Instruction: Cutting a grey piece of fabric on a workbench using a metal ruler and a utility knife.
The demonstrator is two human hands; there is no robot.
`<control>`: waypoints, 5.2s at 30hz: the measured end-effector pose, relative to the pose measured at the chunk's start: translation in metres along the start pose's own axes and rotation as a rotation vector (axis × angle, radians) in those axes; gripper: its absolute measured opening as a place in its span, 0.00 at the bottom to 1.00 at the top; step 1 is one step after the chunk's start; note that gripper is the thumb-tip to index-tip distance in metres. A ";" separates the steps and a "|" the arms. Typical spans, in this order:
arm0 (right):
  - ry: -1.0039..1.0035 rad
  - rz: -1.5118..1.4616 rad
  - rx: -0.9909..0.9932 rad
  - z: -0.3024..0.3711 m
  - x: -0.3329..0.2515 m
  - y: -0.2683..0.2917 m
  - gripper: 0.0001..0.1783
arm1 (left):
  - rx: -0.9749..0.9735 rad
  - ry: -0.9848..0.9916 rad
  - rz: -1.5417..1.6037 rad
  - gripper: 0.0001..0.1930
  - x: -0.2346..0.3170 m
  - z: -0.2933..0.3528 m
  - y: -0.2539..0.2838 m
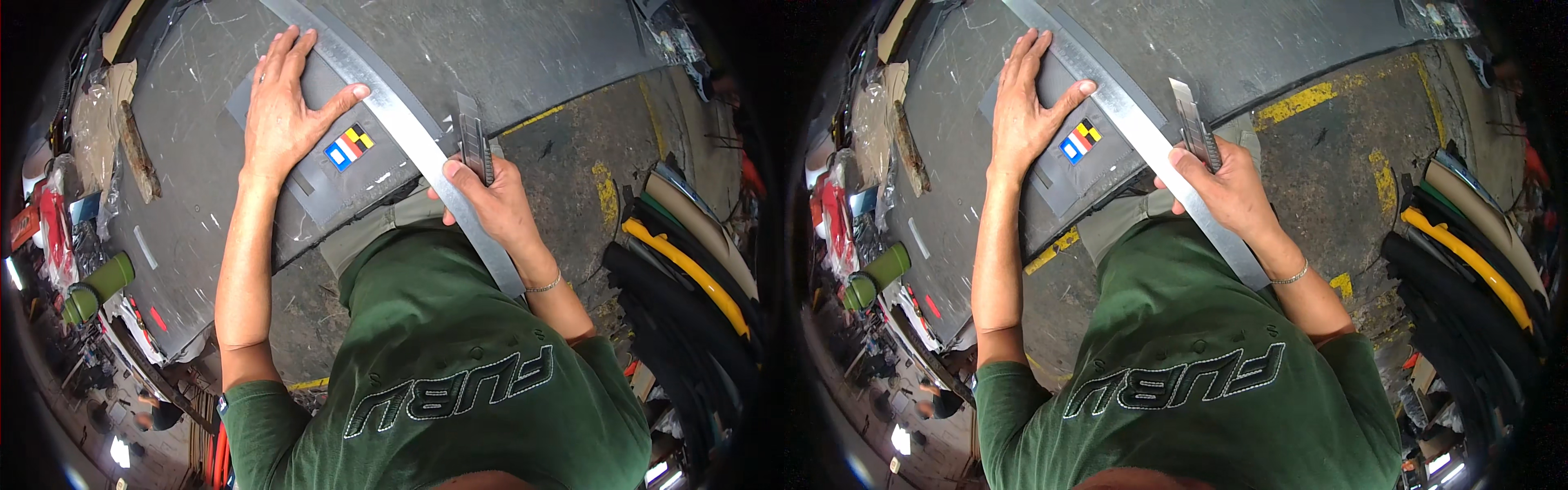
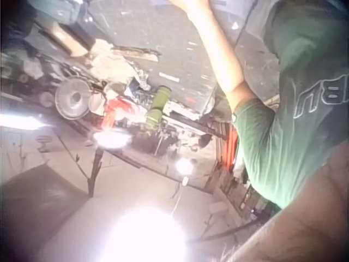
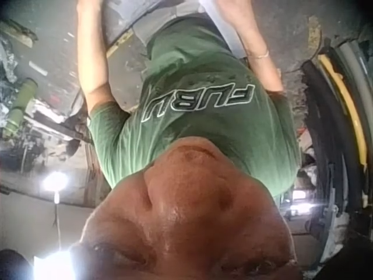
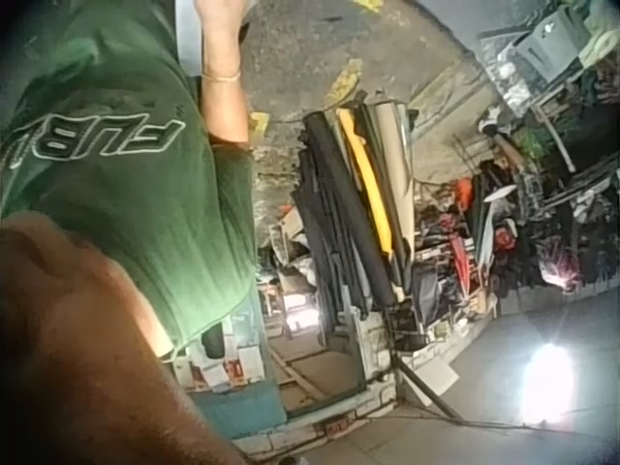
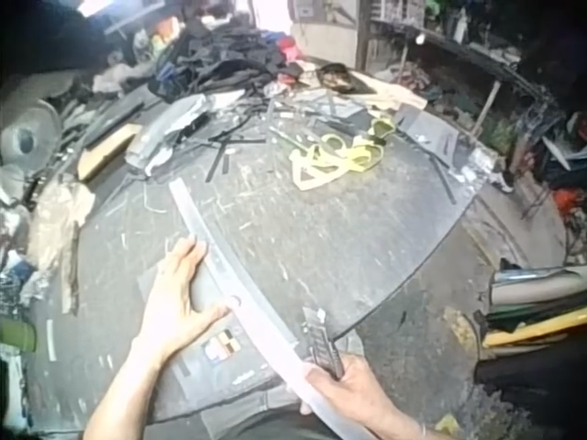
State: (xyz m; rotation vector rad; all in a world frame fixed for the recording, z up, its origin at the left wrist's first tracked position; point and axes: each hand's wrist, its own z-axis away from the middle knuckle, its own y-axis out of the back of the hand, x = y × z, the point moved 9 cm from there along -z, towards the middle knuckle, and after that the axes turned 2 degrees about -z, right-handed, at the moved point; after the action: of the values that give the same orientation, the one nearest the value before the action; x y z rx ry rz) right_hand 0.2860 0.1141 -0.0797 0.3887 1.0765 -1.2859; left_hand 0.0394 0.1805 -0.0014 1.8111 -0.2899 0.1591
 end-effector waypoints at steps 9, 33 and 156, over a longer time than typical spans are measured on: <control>0.018 0.016 0.011 0.002 -0.004 -0.001 0.15 | -0.004 0.003 0.015 0.54 0.001 0.000 0.002; 0.012 0.038 0.032 0.003 -0.002 0.000 0.16 | -0.016 0.018 0.013 0.51 0.004 0.000 0.001; 0.692 1.191 0.090 -0.062 -0.132 -0.084 0.29 | -0.293 0.068 -0.167 0.61 0.030 -0.004 0.002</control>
State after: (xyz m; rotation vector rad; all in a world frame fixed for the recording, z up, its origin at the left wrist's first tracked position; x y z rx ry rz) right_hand 0.1957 0.2117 0.0233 1.3611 1.0341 -0.0990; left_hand 0.0681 0.1804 0.0095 1.5277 -0.1059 0.0565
